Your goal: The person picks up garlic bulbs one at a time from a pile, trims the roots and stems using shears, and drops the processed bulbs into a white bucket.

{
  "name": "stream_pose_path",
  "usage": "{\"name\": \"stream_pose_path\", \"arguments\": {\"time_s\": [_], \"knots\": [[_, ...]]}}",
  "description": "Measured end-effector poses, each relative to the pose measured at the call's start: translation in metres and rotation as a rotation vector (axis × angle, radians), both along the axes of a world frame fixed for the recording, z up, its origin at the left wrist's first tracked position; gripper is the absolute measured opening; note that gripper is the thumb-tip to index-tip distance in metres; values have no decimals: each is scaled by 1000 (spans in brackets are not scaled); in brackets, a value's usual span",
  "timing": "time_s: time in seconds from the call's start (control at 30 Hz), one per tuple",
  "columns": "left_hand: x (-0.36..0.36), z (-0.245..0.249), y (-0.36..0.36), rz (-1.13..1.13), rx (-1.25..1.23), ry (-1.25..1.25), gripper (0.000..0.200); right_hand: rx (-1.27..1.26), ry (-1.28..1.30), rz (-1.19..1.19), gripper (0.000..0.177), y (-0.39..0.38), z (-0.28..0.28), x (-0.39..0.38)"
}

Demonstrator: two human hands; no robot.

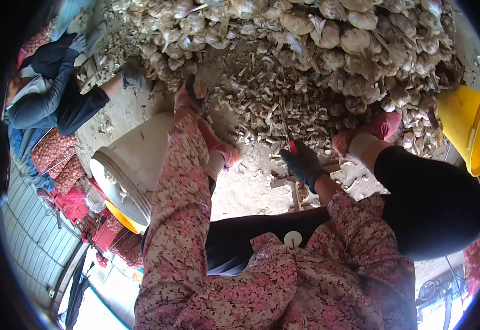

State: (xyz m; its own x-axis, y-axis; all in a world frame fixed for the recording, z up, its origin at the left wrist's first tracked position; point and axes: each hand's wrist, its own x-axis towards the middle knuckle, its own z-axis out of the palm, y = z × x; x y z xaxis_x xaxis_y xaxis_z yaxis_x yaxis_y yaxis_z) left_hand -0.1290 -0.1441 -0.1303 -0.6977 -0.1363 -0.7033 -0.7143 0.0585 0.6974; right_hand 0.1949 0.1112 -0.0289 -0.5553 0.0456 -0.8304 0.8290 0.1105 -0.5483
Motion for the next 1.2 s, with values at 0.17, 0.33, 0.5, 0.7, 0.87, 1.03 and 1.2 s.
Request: {"name": "stream_pose_path", "arguments": {"time_s": [0.17, 0.33, 0.5, 0.7, 0.87, 1.03, 1.2], "knots": [[-61, -34, 34, -7, -122, -109, 34, -108, -149, -162, 34, 6, 19, -23], [-42, -24, 33, -389, -352, 226, 29, -15, -48, -135, 37, 10, 13, -20], [52, 61, 51, 391, 860, -45, 27, 54, 35, -49, 46, 22, 42, -37], [164, 137, 95, 28, 1290, 7, 35, 263, 494, -23, 48, 30, 84, -36], [191, 173, 97, -209, 1115, 49, 50, 442, 821, 87, 56, 40, 118, -23], [223, 233, 100, -303, 1097, 150, 58, 474, 869, 119, 57, 37, 136, 2], [247, 238, 102, -213, 979, 284, 48, 436, 863, 151, 56, 23, 140, 25]]}}
